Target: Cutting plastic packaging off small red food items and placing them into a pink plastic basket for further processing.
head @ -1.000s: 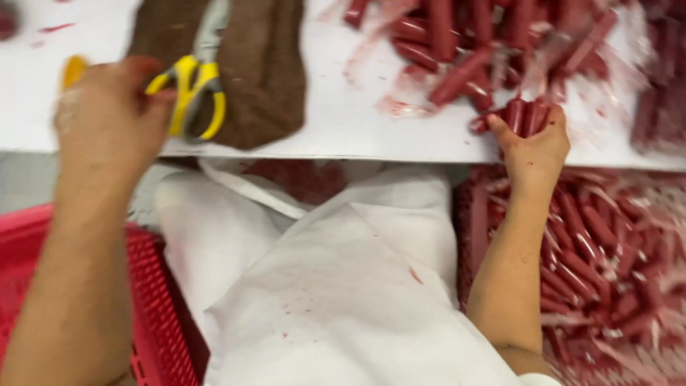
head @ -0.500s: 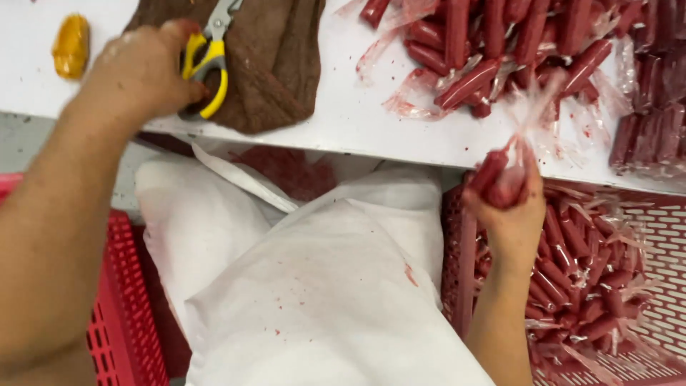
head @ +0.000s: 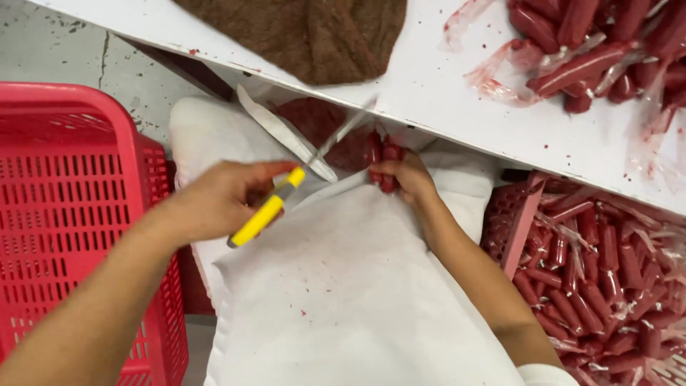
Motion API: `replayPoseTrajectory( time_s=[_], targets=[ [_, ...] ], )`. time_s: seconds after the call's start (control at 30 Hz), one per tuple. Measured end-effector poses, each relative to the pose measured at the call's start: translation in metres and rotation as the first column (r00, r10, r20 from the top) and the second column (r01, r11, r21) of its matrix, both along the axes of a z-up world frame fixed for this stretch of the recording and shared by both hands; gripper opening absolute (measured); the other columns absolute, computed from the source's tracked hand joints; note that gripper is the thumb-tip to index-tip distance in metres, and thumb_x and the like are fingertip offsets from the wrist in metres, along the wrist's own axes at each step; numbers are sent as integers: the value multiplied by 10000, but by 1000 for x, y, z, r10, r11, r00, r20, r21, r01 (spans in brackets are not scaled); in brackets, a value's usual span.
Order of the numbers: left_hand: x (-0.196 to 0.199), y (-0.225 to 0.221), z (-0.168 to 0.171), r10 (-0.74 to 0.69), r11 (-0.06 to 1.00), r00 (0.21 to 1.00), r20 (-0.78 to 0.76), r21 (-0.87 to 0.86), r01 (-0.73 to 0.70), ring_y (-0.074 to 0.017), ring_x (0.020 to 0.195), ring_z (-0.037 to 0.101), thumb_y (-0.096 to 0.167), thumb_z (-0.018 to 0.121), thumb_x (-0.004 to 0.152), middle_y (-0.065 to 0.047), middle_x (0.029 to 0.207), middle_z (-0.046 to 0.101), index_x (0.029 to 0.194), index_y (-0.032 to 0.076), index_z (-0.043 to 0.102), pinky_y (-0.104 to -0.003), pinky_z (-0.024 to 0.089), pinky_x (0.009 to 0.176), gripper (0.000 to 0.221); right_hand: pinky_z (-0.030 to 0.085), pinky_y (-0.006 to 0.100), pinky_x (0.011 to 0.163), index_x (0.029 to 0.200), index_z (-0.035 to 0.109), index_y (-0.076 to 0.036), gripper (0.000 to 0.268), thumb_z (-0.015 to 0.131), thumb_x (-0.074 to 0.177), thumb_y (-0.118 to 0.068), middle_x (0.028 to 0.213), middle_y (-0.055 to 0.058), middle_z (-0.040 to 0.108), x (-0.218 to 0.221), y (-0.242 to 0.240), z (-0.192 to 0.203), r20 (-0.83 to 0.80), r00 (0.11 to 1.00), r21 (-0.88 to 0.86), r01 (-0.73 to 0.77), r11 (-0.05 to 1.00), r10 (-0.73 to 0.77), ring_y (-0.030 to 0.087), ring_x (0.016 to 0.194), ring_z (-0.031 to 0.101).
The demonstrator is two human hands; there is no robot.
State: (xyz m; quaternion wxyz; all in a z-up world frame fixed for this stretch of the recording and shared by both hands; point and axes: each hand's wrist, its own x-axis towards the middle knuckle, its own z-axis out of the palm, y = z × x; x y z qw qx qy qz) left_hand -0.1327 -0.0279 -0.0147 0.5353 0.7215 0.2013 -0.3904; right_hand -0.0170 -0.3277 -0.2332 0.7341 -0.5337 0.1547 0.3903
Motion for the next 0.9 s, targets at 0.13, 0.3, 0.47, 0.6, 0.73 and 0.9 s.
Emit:
replayPoseTrajectory(
  time_s=[0.13, 0.3, 0.47, 0.6, 0.73, 0.9],
  targets=[
    [-18, 0, -67, -154, 987, 988, 5, 52, 153, -279, 733, 715, 106, 723, 778, -158, 918, 768, 1450, 194, 576, -349, 570, 614, 693, 522, 435, 380, 1094, 672, -24, 567, 912, 581, -4, 793, 161, 660, 37, 10, -43, 163, 952, -419, -170, 892, 258, 327, 579, 669],
    [-11, 0, -105, 1, 967, 985, -173, -251, -45, -314, 525, 713, 89, 737, 729, -227, 786, 716, 1452, 8, 499, -332, 512, 332, 765, 473, 359, 476, 1049, 624, 18, 534, 882, 583, -28, 801, 135, 590, 39, -13, -33, 62, 942, -179, -316, 932, 331, 291, 611, 605],
    [15, -1, -113, -35, 944, 982, -183, -328, -27, -334, 525, 714, 120, 689, 723, -220, 822, 721, 1300, 27, 625, -354, 507, 310, 588, 521, 342, 598, 1026, 667, 32, 585, 847, 469, 48, 846, 195, 708, 33, -12, 7, 87, 888, -71, -446, 892, 451, 293, 730, 683],
    [27, -3, -115, -89, 950, 982, -166, -310, 34, -317, 539, 717, 97, 653, 732, -220, 805, 713, 1296, -4, 619, -321, 492, 327, 574, 513, 359, 528, 973, 676, 43, 566, 861, 438, 44, 804, 207, 702, 37, -14, 4, 68, 863, -90, -495, 864, 501, 315, 690, 677],
    [34, -3, -119, -125, 960, 985, -121, -265, 89, -296, 529, 714, 87, 707, 745, -213, 780, 717, 1385, 6, 572, -322, 504, 338, 659, 530, 382, 496, 971, 693, 51, 574, 876, 428, 41, 805, 209, 704, 42, -13, 2, 81, 830, -122, -541, 833, 551, 330, 671, 677],
    [40, -2, -109, -181, 965, 979, -92, -211, 159, -292, 544, 714, 84, 722, 776, -223, 779, 712, 1431, 21, 547, -320, 508, 362, 680, 535, 397, 466, 953, 680, 79, 575, 879, 416, 28, 791, 228, 698, 46, -14, -7, 74, 835, -90, -540, 837, 546, 340, 645, 680]
  ],
)
